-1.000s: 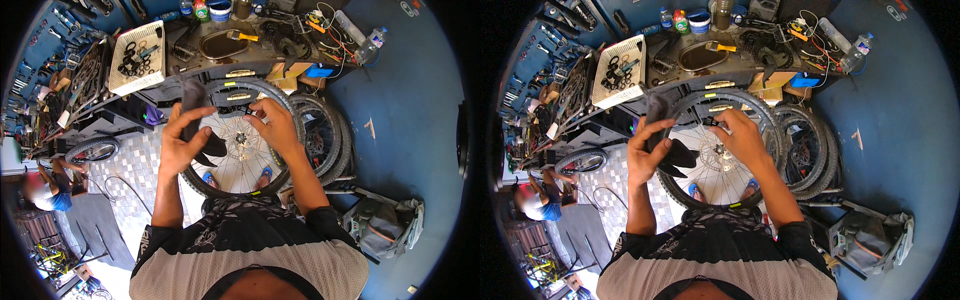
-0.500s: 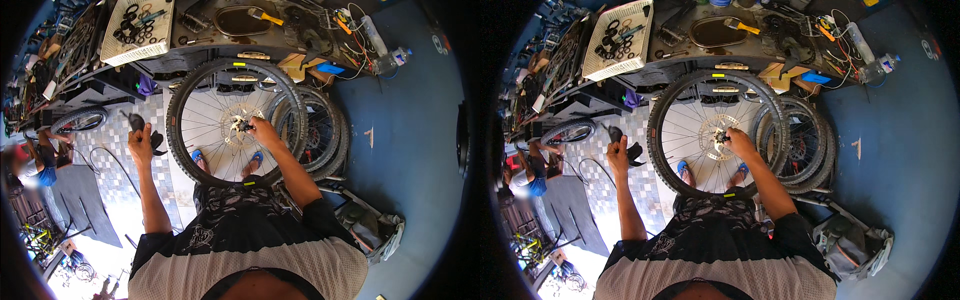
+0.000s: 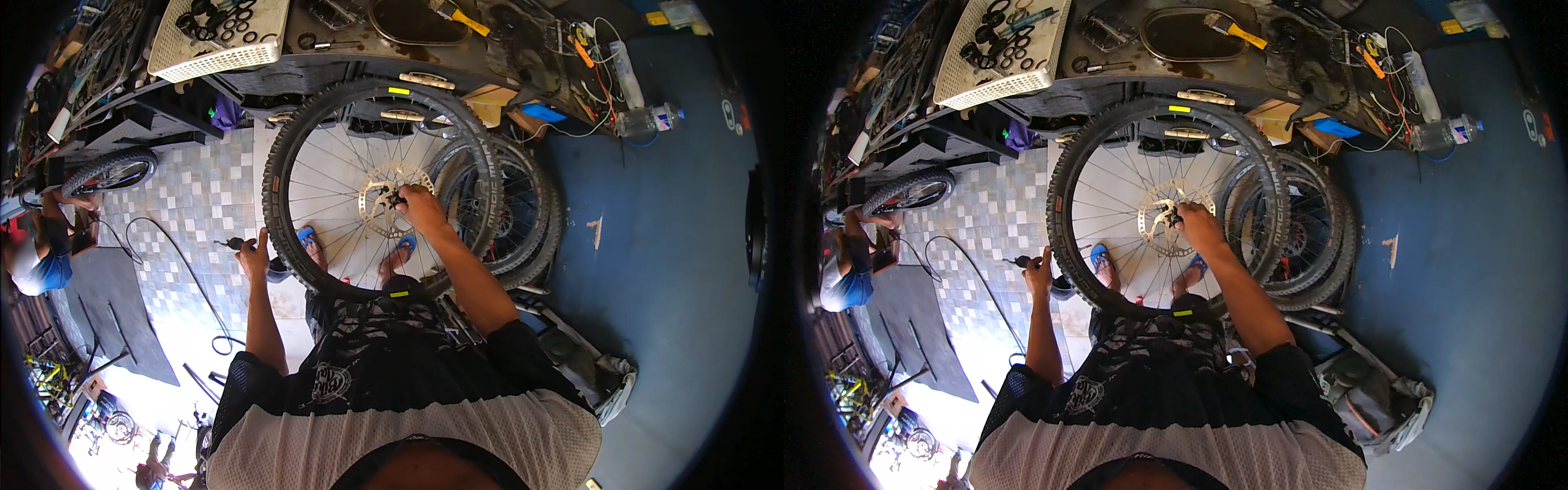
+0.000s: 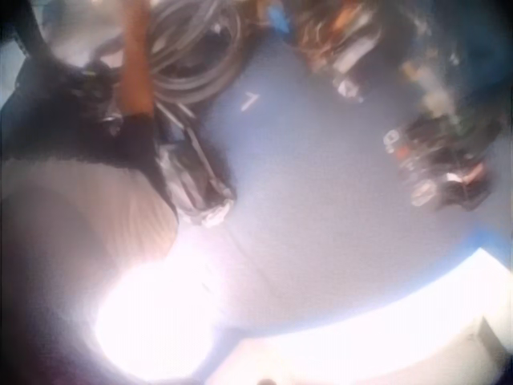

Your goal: The person removes a disc brake rotor from a bicycle wheel hub using a socket wrench, then cleans and installs a small black hub component. The person uses a rag to wipe the component and secures it onto the hub.

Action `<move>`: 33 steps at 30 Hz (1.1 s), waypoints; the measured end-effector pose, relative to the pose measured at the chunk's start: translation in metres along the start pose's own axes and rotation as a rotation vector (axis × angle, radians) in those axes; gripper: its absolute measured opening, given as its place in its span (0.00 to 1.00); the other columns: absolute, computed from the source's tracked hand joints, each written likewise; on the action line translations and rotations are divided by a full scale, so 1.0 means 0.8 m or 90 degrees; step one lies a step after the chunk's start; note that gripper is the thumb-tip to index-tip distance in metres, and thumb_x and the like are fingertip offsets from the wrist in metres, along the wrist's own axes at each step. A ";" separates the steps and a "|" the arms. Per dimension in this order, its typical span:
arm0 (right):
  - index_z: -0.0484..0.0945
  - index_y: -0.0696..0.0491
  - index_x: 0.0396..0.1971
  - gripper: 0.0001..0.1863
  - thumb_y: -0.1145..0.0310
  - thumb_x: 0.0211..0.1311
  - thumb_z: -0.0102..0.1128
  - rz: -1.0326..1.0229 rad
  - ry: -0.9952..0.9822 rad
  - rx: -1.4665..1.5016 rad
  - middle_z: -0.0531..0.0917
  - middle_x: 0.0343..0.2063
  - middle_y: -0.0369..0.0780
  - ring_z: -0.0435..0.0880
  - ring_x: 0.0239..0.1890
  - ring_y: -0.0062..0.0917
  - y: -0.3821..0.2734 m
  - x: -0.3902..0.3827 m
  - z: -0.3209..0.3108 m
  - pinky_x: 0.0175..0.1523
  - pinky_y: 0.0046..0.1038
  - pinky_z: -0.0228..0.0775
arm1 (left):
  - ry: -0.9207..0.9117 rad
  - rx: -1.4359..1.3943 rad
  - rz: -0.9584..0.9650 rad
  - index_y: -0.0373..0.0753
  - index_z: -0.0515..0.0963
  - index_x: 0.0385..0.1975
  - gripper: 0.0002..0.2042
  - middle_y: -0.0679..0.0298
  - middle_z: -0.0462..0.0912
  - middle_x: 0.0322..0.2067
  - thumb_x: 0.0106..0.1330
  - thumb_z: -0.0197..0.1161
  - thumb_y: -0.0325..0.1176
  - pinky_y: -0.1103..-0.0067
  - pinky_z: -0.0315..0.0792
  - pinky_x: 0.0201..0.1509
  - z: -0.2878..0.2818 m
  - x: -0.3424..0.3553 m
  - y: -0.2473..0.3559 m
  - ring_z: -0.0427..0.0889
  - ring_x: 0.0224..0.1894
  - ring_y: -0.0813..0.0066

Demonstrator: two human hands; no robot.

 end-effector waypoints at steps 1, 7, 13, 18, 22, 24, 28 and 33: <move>0.78 0.55 0.47 0.17 0.67 0.59 0.70 -0.008 0.005 0.003 0.84 0.45 0.45 0.83 0.51 0.43 -0.001 0.000 0.000 0.56 0.43 0.78 | -0.016 -0.003 -0.004 0.31 0.84 0.49 0.45 0.37 0.81 0.46 0.55 0.63 0.76 0.58 0.68 0.64 0.008 0.000 -0.002 0.73 0.58 0.44; 0.79 0.55 0.45 0.16 0.68 0.58 0.71 -0.041 0.042 0.006 0.84 0.44 0.45 0.83 0.51 0.43 -0.002 0.000 0.000 0.54 0.42 0.78 | -0.100 -0.049 -0.051 0.26 0.83 0.51 0.51 0.38 0.85 0.45 0.62 0.46 0.80 0.62 0.71 0.57 0.047 0.006 -0.008 0.83 0.51 0.51; 0.80 0.55 0.43 0.14 0.68 0.59 0.69 -0.056 0.055 -0.036 0.84 0.44 0.44 0.82 0.51 0.42 -0.007 -0.001 0.001 0.54 0.41 0.78 | -0.147 -0.118 -0.022 0.25 0.83 0.47 0.53 0.32 0.83 0.41 0.64 0.37 0.81 0.56 0.71 0.55 0.066 0.002 0.003 0.82 0.49 0.38; 0.79 0.57 0.45 0.14 0.68 0.61 0.65 -0.032 0.033 -0.062 0.82 0.46 0.46 0.81 0.54 0.41 -0.011 0.000 0.007 0.57 0.40 0.78 | -0.157 -0.108 -0.007 0.24 0.83 0.45 0.54 0.30 0.83 0.40 0.64 0.35 0.81 0.55 0.70 0.56 0.064 0.005 0.005 0.82 0.49 0.37; 0.79 0.58 0.45 0.14 0.67 0.62 0.64 -0.050 0.061 -0.100 0.82 0.45 0.46 0.81 0.53 0.40 -0.017 -0.001 0.013 0.56 0.39 0.78 | -0.176 -0.104 -0.022 0.23 0.83 0.45 0.55 0.29 0.82 0.40 0.64 0.34 0.81 0.55 0.70 0.57 0.069 0.010 -0.001 0.81 0.50 0.37; 0.79 0.58 0.45 0.14 0.67 0.62 0.63 -0.047 0.064 -0.114 0.82 0.44 0.46 0.82 0.52 0.40 -0.017 -0.001 0.016 0.56 0.39 0.79 | -0.181 -0.078 -0.026 0.24 0.82 0.46 0.55 0.29 0.82 0.42 0.64 0.34 0.81 0.55 0.70 0.58 0.071 0.013 -0.004 0.81 0.52 0.37; 0.79 0.57 0.44 0.12 0.68 0.63 0.63 -0.071 0.052 -0.117 0.82 0.44 0.46 0.82 0.52 0.41 -0.014 0.004 0.017 0.54 0.39 0.79 | -0.180 -0.088 -0.050 0.24 0.82 0.48 0.55 0.30 0.82 0.44 0.64 0.33 0.81 0.55 0.69 0.58 0.077 0.016 -0.010 0.81 0.54 0.37; 0.79 0.57 0.39 0.09 0.68 0.64 0.64 -0.054 0.045 -0.088 0.82 0.42 0.46 0.82 0.50 0.42 -0.010 0.005 0.018 0.53 0.40 0.78 | -0.153 -0.132 -0.030 0.23 0.84 0.42 0.53 0.55 0.77 0.26 0.63 0.41 0.81 0.65 0.70 0.42 0.076 0.018 -0.011 0.73 0.33 0.65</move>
Point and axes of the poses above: each hand's wrist, its own x-axis towards the middle knuckle, its own z-axis out of the palm, y = z × x, the point moved 5 cm from there along x, towards the middle knuckle
